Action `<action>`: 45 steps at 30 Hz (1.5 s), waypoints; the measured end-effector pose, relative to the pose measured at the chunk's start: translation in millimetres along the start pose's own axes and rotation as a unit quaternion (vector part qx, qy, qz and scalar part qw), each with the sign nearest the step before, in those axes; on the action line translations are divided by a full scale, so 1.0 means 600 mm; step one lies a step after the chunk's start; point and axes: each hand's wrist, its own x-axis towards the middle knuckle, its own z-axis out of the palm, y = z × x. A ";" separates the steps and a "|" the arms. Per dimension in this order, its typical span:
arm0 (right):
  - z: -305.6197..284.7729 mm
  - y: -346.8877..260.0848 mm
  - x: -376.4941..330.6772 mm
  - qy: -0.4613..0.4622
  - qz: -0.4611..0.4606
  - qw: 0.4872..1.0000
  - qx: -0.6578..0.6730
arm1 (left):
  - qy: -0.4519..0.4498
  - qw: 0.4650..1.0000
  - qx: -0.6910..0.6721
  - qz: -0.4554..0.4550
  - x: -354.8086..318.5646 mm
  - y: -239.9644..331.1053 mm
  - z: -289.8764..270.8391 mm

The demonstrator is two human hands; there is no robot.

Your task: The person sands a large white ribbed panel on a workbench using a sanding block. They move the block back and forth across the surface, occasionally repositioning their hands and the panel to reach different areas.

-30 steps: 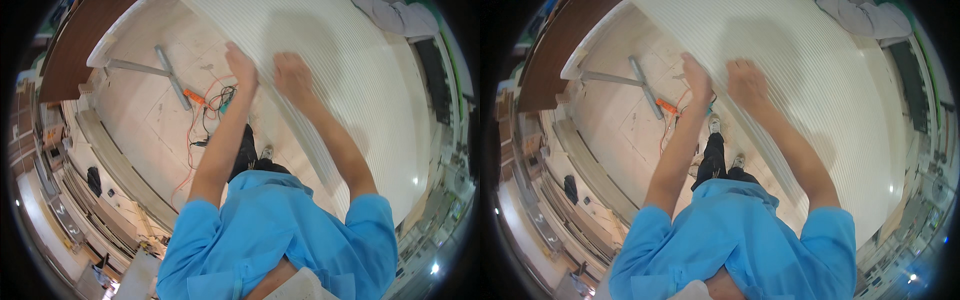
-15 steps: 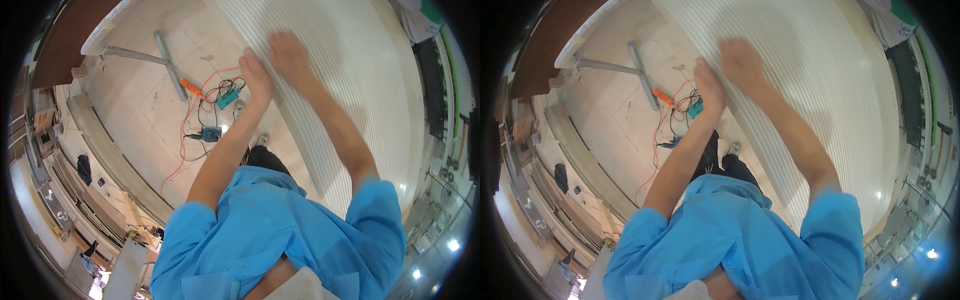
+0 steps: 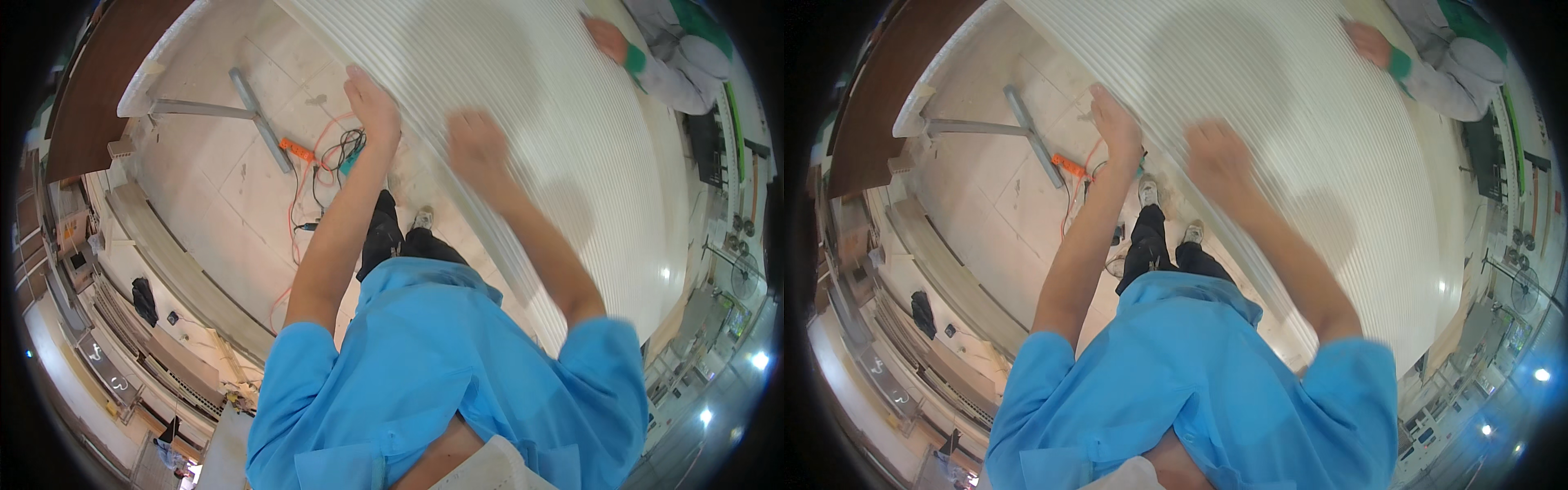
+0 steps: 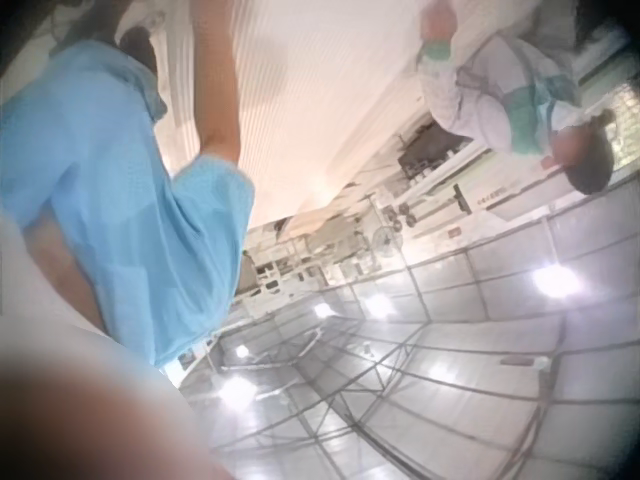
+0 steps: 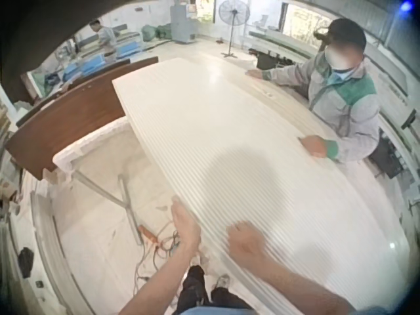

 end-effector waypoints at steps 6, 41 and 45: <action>0.078 -0.011 0.154 0.022 -0.015 1.000 -0.001 | -0.055 0.998 0.009 -0.042 0.024 -0.013 -0.012; -0.308 -0.092 -0.463 -0.015 0.197 0.974 0.106 | -0.608 0.652 0.010 -0.452 -0.556 0.050 -0.111; -0.296 -0.083 -0.442 -0.003 0.277 0.950 0.147 | -0.580 0.665 0.009 -0.470 -0.548 0.043 -0.110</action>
